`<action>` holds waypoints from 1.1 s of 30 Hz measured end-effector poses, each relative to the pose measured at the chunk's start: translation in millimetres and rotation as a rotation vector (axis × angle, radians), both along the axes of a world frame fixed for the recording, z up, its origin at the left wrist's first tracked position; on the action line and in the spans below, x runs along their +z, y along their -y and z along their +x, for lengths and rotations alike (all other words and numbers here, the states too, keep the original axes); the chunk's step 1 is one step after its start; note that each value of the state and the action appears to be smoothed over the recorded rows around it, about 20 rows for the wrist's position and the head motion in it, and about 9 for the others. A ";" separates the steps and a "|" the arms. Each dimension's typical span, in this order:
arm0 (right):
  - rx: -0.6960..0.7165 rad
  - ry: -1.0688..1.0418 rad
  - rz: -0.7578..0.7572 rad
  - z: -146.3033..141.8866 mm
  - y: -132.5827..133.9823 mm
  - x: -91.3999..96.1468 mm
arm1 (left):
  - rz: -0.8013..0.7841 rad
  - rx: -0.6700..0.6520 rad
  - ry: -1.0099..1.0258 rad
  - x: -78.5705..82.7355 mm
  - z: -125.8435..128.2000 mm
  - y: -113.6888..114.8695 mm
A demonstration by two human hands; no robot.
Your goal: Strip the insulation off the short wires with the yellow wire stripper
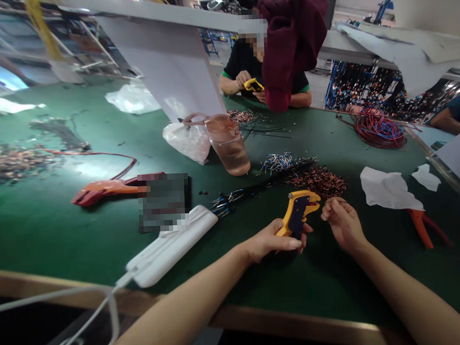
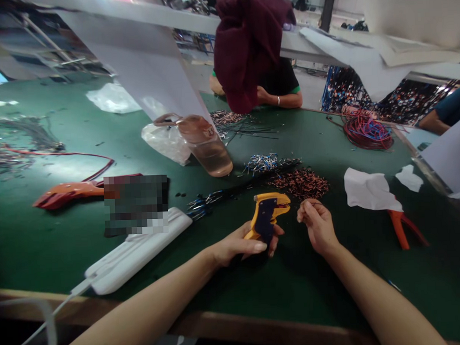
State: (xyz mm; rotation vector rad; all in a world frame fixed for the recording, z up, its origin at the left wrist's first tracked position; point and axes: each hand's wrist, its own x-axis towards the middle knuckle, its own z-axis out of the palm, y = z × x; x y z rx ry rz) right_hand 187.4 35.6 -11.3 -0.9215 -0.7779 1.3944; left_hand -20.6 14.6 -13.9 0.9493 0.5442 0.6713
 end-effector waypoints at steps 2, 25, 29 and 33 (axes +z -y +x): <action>0.002 0.009 0.003 -0.3 0.3 -0.7 | 0.005 -0.005 -0.009 0.6 0.2 0.5; -0.127 0.072 0.023 -0.9 -1.9 -8.2 | -0.047 0.159 0.207 -4.0 4.2 -0.1; -0.119 0.155 0.066 -1.4 -0.1 -11.3 | -0.078 0.161 0.263 -5.4 4.5 -0.7; -0.118 0.229 0.106 -1.1 3.7 -15.8 | -0.082 0.154 0.279 -6.7 5.5 -0.6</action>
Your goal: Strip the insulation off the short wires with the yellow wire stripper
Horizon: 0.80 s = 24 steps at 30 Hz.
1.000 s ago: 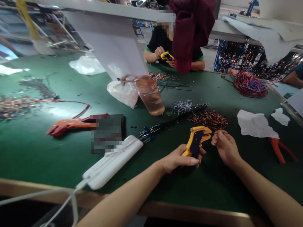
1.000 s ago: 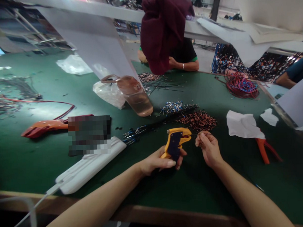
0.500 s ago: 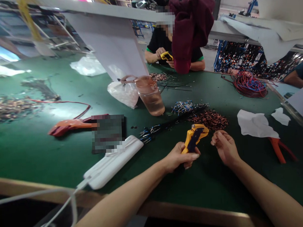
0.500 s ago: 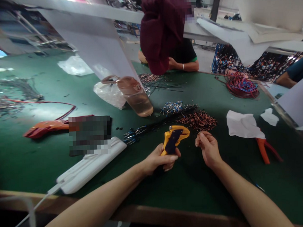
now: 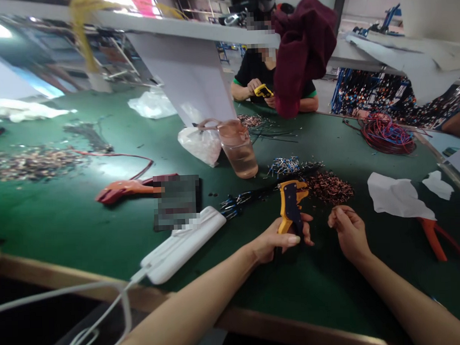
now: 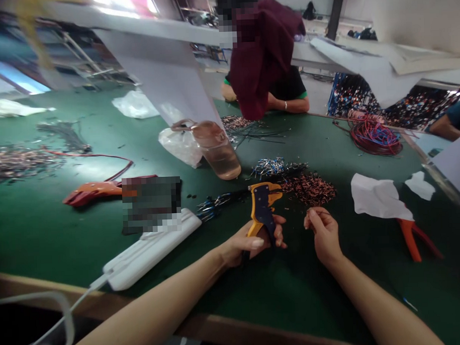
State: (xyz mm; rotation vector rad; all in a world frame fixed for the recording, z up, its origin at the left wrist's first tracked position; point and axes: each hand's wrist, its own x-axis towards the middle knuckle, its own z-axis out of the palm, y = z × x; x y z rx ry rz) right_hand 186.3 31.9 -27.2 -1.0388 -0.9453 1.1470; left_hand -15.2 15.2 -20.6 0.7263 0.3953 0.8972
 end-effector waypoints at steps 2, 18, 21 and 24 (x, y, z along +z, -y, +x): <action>0.000 0.073 0.026 0.2 2.4 -1.2 | -0.003 0.019 -0.006 -0.6 0.4 -0.9; -0.049 0.418 0.175 3.7 6.7 2.0 | 0.050 0.078 -0.204 3.4 -4.1 -2.0; -0.043 0.445 0.176 4.4 5.8 1.3 | 0.055 0.063 -0.241 7.1 -5.0 -1.9; -0.030 0.460 0.190 4.5 5.8 1.9 | 0.073 0.057 -0.285 8.8 -5.1 -1.7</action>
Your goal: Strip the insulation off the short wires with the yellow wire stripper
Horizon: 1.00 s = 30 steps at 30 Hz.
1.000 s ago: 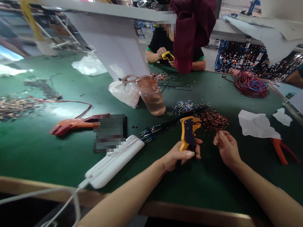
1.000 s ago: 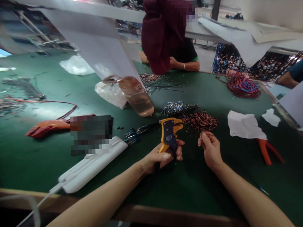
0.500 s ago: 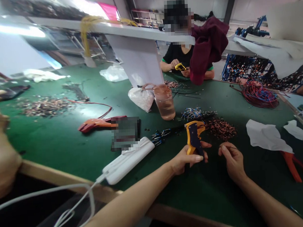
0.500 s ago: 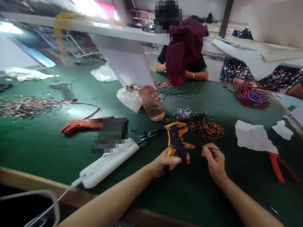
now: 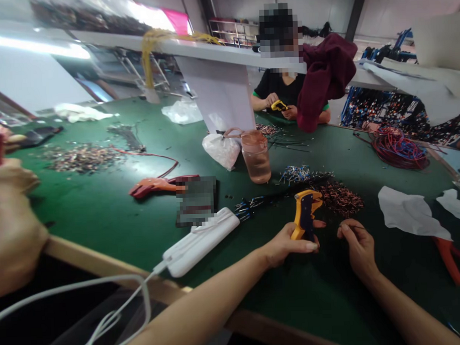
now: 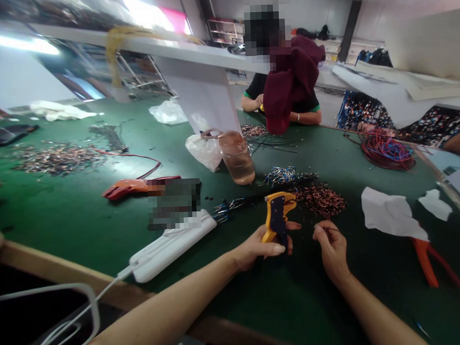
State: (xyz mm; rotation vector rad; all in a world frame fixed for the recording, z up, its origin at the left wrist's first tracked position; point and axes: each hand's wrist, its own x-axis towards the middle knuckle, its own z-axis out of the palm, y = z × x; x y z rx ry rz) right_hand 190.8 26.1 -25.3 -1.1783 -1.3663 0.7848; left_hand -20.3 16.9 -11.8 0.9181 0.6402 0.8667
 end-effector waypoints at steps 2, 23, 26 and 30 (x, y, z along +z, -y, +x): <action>0.000 0.000 0.012 -0.3 0.3 0.5 | 0.007 -0.002 -0.017 -0.3 0.3 0.1; -0.005 0.078 0.178 -3.5 4.8 11.2 | -0.044 -0.024 0.103 -7.0 1.9 -2.4; 0.035 0.093 0.227 -5.6 7.6 15.9 | -0.046 -0.058 0.100 -3.2 1.6 -0.4; 0.052 0.140 0.315 -6.8 10.5 19.4 | -0.037 -0.121 0.050 -1.8 1.2 0.5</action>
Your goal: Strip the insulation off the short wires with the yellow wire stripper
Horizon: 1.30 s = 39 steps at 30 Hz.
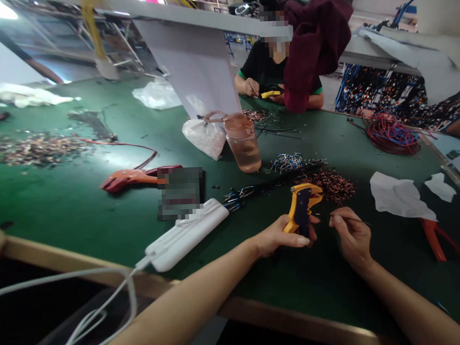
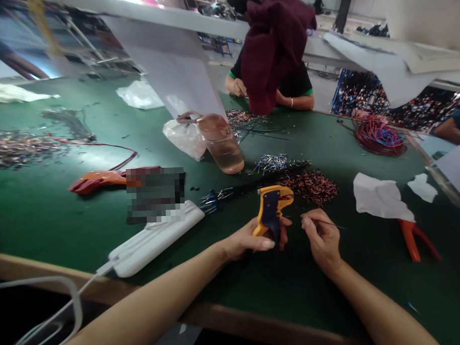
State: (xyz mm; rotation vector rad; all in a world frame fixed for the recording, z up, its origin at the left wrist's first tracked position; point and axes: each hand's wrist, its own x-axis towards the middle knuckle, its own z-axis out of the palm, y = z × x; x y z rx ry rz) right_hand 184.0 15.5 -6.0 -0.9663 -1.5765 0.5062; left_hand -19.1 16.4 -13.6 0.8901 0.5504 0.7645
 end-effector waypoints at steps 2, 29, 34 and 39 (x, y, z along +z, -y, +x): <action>-0.018 0.046 0.069 -0.2 1.7 1.9 | 0.016 -0.022 -0.025 -0.7 0.1 0.4; -0.026 0.657 0.490 -3.5 13.4 14.2 | 0.108 0.068 -0.175 6.7 6.6 8.7; -0.030 0.653 0.461 -4.3 13.5 14.3 | 0.127 0.127 -0.172 7.8 10.0 10.9; -0.029 0.622 0.425 -5.4 14.4 15.0 | 0.116 0.150 -0.256 9.1 11.5 13.1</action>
